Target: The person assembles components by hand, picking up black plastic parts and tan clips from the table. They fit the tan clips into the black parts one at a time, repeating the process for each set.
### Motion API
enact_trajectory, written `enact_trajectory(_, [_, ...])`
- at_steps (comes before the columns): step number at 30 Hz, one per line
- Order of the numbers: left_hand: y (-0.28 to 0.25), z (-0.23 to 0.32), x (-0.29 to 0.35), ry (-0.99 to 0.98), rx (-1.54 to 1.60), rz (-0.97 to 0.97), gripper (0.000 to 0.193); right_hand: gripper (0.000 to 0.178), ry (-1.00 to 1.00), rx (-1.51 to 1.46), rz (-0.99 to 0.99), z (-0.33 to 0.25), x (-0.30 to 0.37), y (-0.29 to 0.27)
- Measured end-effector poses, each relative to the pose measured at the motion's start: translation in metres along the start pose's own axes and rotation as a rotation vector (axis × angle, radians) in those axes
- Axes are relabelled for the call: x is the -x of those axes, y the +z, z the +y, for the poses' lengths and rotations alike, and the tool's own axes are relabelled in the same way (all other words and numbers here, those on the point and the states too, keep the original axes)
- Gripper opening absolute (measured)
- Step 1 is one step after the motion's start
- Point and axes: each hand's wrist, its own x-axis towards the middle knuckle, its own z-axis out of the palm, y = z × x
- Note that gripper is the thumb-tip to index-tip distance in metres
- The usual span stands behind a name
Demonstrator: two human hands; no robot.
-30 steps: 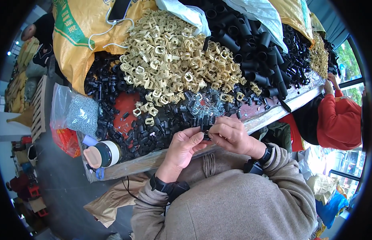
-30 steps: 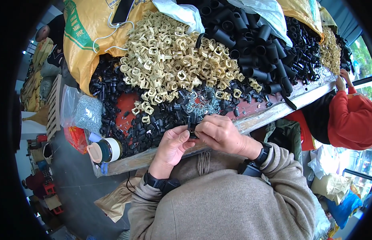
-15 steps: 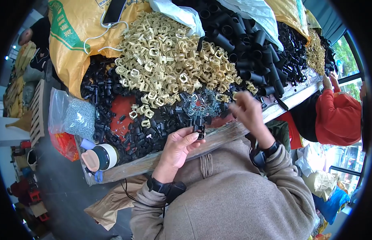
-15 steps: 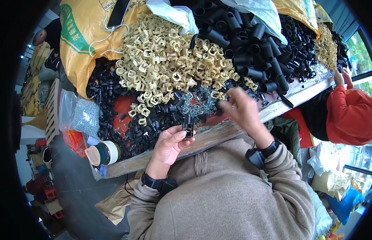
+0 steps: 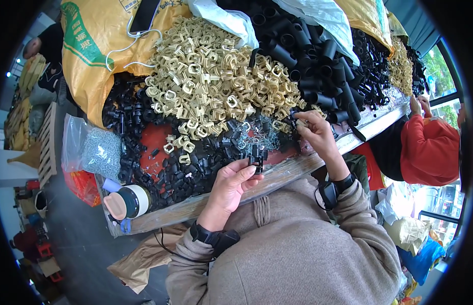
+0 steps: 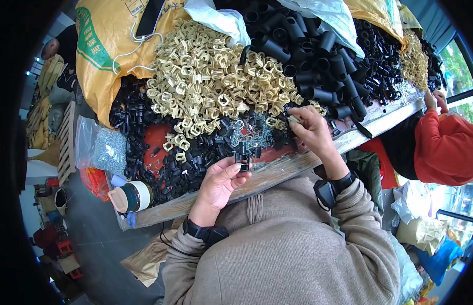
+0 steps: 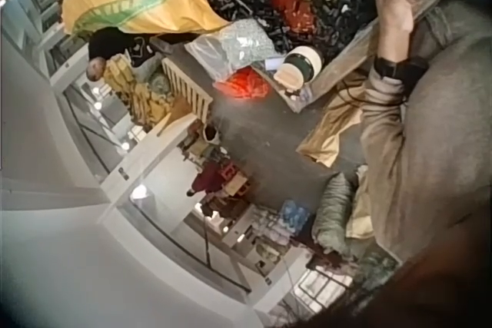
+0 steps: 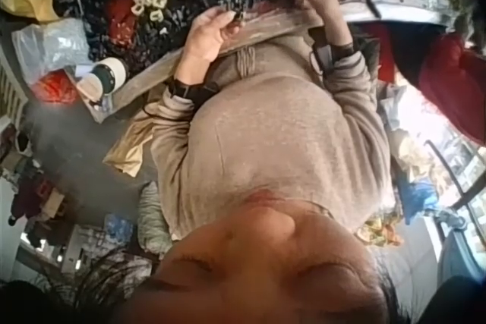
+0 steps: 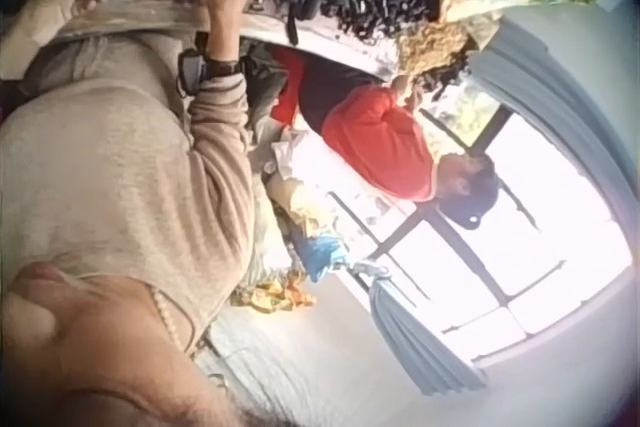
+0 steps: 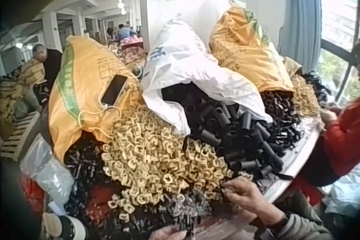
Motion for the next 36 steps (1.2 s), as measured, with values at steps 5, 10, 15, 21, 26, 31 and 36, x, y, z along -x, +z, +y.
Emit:
enact_trajectory(5, [0.001, -0.001, -0.002, 0.002, -0.009, 0.003, 0.026, 0.016, 0.250, -0.646, -0.184, -0.011, 0.009, 0.009])
enact_trajectory(10, [0.003, -0.001, -0.001, 0.035, -0.057, 0.014, 0.027, 0.019, 0.252, -0.810, -0.321, -0.033, 0.020, 0.024])
enact_trajectory(15, [0.004, 0.000, 0.005, 0.064, -0.086, 0.034, 0.028, 0.021, 0.285, -0.705, -0.438, -0.060, 0.029, 0.031])
enact_trajectory(21, [0.003, -0.004, 0.009, 0.056, -0.054, 0.009, 0.028, 0.020, -0.243, -0.171, -0.434, -0.062, 0.029, 0.039])
enact_trajectory(26, [0.001, -0.007, 0.012, 0.042, -0.033, 0.000, 0.026, 0.019, -0.223, -0.131, -0.409, -0.070, 0.032, 0.042])
enact_trajectory(31, [0.001, -0.009, 0.014, 0.021, -0.020, -0.004, 0.025, 0.021, -0.241, -0.117, -0.376, -0.067, 0.035, 0.045])
enact_trajectory(36, [0.003, -0.008, 0.013, -0.011, 0.024, -0.054, 0.024, 0.025, -0.164, -0.187, -0.330, -0.064, 0.035, 0.051])
